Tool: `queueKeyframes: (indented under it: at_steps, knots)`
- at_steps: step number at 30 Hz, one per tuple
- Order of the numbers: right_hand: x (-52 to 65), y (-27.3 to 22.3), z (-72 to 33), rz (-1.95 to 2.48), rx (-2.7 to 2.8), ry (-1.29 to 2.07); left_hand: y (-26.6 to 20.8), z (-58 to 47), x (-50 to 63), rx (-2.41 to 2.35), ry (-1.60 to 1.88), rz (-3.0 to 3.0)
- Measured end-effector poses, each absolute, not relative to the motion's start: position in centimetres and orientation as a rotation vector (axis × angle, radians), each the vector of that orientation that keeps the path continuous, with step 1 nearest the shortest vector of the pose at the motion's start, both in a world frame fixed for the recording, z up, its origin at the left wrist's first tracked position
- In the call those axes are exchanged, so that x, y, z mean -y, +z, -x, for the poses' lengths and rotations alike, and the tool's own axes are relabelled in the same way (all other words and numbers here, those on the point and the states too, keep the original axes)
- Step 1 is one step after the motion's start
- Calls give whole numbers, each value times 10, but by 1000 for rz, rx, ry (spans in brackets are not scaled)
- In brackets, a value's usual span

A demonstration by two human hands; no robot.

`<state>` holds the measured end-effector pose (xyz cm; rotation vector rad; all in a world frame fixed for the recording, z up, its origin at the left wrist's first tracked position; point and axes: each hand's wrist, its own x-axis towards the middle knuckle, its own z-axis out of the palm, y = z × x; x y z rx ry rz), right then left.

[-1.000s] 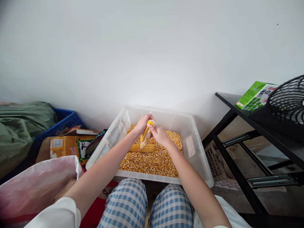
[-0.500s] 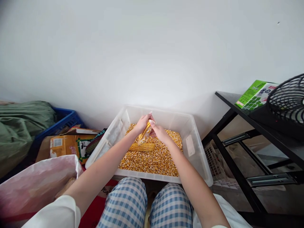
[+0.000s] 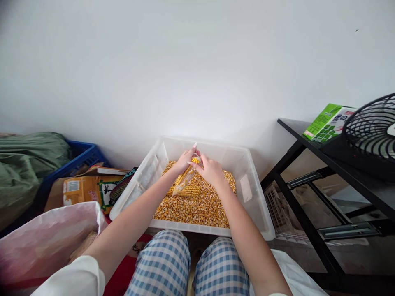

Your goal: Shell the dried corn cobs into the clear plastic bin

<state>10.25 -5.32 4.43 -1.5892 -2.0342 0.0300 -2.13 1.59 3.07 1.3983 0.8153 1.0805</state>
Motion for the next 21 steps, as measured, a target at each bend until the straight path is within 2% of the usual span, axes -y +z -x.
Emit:
queueKeyframes:
  at_steps: [9, 14, 21]
  knots:
    - [44, 27, -102, 1500, 2261, -80, 40, 26, -7, -778, 1002, -1480]
    - [40, 17, -104, 1456, 2075, 59, 37, 24, -5, -775, 1022, -1523]
    - [33, 16, -106, 1461, 1774, 433, 26, 23, -15, -846, 995, -1614]
